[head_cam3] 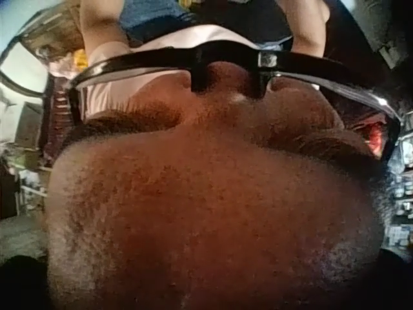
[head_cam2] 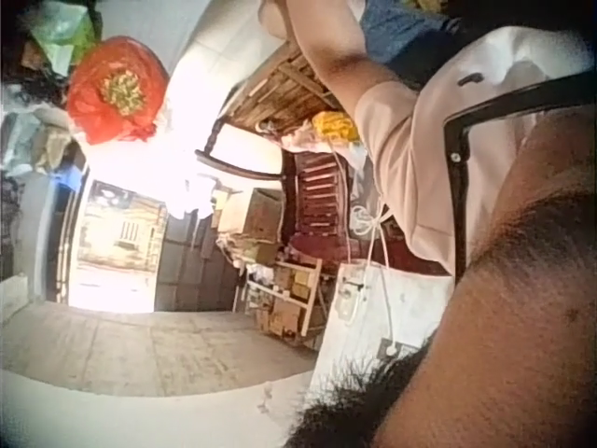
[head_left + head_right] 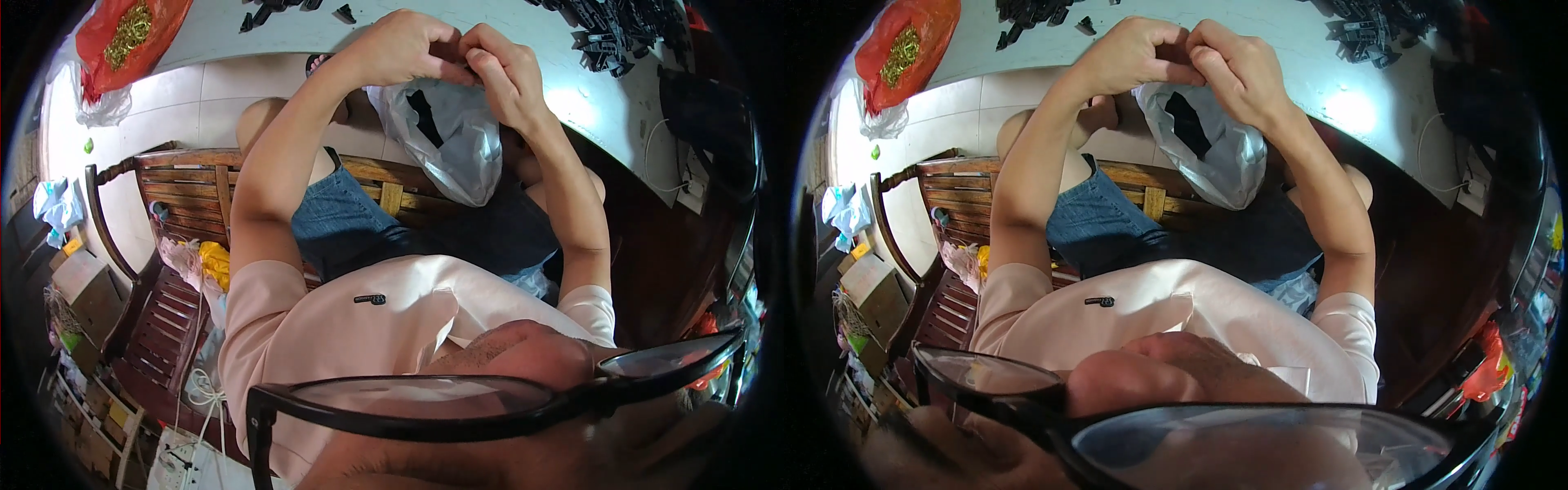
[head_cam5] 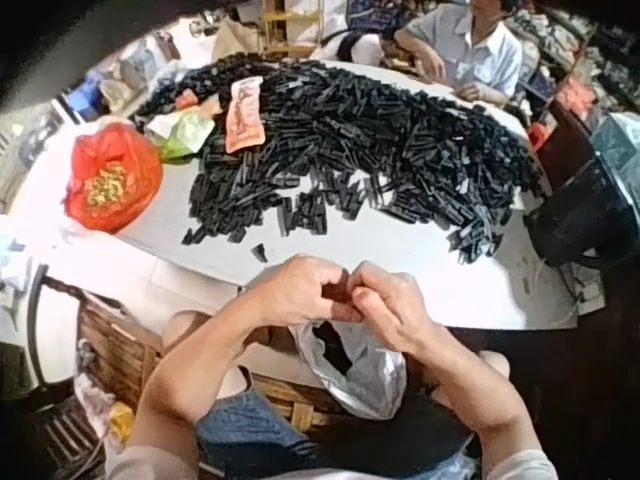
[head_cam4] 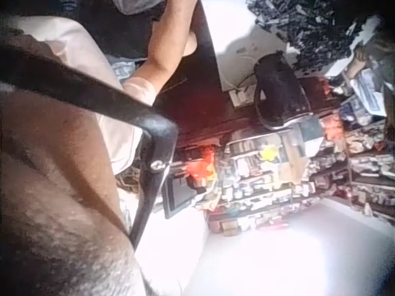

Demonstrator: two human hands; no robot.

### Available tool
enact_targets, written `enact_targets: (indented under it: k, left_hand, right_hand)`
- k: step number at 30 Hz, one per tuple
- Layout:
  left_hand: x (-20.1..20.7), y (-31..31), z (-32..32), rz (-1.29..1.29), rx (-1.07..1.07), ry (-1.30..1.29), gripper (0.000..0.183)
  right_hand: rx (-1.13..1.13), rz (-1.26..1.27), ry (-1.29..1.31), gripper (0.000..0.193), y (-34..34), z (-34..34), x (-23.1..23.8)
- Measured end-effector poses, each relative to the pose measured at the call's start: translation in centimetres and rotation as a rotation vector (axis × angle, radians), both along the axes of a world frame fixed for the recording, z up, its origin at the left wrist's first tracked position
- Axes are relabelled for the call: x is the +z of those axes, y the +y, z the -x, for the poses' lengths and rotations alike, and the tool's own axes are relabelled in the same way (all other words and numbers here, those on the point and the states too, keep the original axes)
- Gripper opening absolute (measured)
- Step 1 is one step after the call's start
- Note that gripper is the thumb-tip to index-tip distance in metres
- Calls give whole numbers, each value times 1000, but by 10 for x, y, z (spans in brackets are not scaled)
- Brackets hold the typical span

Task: The person picks up plastic components from the table, assembles them together by hand, and places the assembled parts into a plastic bag.

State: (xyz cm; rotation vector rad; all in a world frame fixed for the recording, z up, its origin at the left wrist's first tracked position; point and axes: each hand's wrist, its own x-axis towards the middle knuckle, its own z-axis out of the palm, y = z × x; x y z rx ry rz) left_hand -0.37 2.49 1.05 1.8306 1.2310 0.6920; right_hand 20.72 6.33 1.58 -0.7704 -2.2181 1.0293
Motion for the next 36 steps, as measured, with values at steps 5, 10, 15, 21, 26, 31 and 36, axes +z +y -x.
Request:
enact_targets:
  k: [5, 10, 15, 21, 26, 31, 36]
  left_hand:
    - [20, -12, 23, 72, 7, 0, 23]
    - [24, -18, 67, -145, 523, 341, 29]
    - [9, -12, 78, -94, 527, 533, 42]
    - [12, -13, 69, -118, 469, 562, 29]
    - [1, -6, 41, -158, 514, 341, 26]
    - [-6, -4, 16, -225, 414, 146, 25]
    - [-14, -2, -2, -15, 361, -96, 24]
  right_hand:
    - [85, -58, -262, 26, 2, -12, 6]
    - [233, -195, -448, 27, -5, -5, 5]
    - [-62, -428, -272, 34, 19, -13, -4]
    - [-616, -468, -446, 20, 44, -4, 17]
    - [-618, -506, -439, 21, 53, -13, 5]
    - [-521, -471, -493, 22, 50, -11, 7]
    - [-520, -425, -423, 21, 51, -13, 2]
